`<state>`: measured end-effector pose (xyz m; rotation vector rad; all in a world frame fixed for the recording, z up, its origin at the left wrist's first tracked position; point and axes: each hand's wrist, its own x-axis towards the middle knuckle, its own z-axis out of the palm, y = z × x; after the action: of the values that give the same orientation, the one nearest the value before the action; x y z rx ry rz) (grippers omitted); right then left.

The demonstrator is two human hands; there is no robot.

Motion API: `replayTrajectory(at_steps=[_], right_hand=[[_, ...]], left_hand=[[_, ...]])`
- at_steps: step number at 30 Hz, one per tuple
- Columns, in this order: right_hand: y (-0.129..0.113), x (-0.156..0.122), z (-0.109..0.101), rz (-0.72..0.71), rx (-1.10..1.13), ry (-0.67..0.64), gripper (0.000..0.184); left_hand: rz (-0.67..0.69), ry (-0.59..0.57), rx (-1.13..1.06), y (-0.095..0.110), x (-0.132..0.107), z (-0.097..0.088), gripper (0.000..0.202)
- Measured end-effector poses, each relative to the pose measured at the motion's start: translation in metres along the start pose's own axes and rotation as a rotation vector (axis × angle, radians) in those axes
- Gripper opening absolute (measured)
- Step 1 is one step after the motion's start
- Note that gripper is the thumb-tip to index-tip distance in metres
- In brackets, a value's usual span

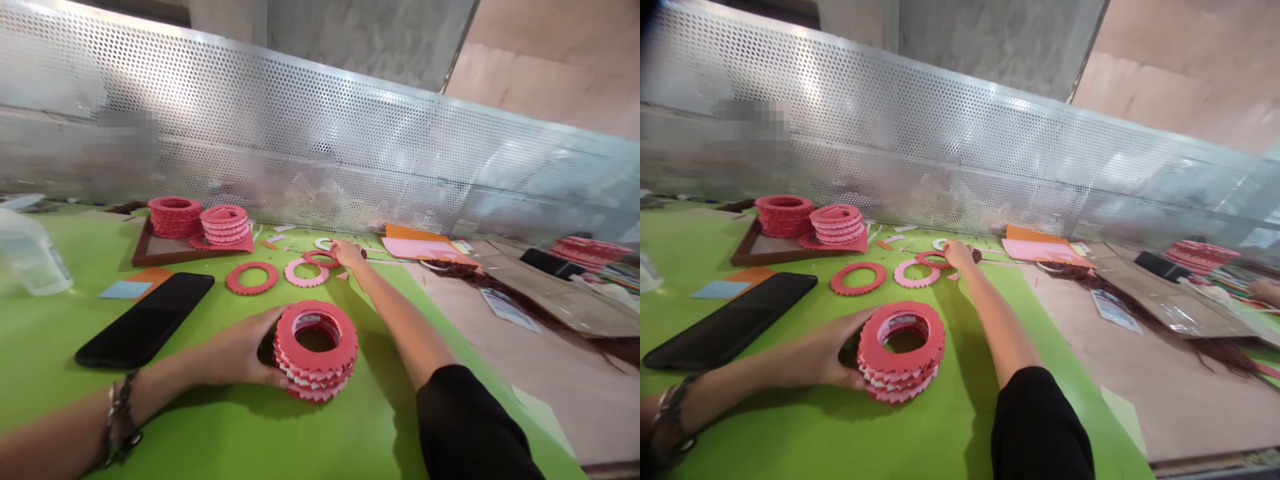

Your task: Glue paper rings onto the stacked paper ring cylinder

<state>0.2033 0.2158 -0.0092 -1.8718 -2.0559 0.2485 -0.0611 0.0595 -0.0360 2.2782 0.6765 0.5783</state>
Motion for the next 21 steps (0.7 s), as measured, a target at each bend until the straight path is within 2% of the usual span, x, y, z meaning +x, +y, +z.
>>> replayTrajectory(at_steps=[5, 9, 12, 16, 21], right_hand=[[-0.027, -0.015, -0.009, -0.137, 0.076, -0.211, 0.034], [-0.049, -0.033, -0.005, -0.274, 0.073, -0.374, 0.030], [-0.057, -0.047, -0.003, -0.352, 0.032, -0.347, 0.012], [-0.050, -0.066, -0.006, -0.447, 0.007, -0.271, 0.030], [-0.027, -0.095, -0.002, -0.522, -0.012, -0.207, 0.034]], left_hand=[[-0.011, -0.009, 0.003, -0.004, -0.001, 0.001, 0.087], [-0.012, -0.005, -0.033, -0.004, 0.001, 0.002, 0.088], [-0.023, -0.015, -0.075, -0.002, 0.001, 0.001, 0.087], [-0.089, -0.076, -0.152, -0.002, -0.002, -0.006, 0.089], [-0.161, -0.121, -0.161, -0.005, -0.003, -0.011, 0.089]])
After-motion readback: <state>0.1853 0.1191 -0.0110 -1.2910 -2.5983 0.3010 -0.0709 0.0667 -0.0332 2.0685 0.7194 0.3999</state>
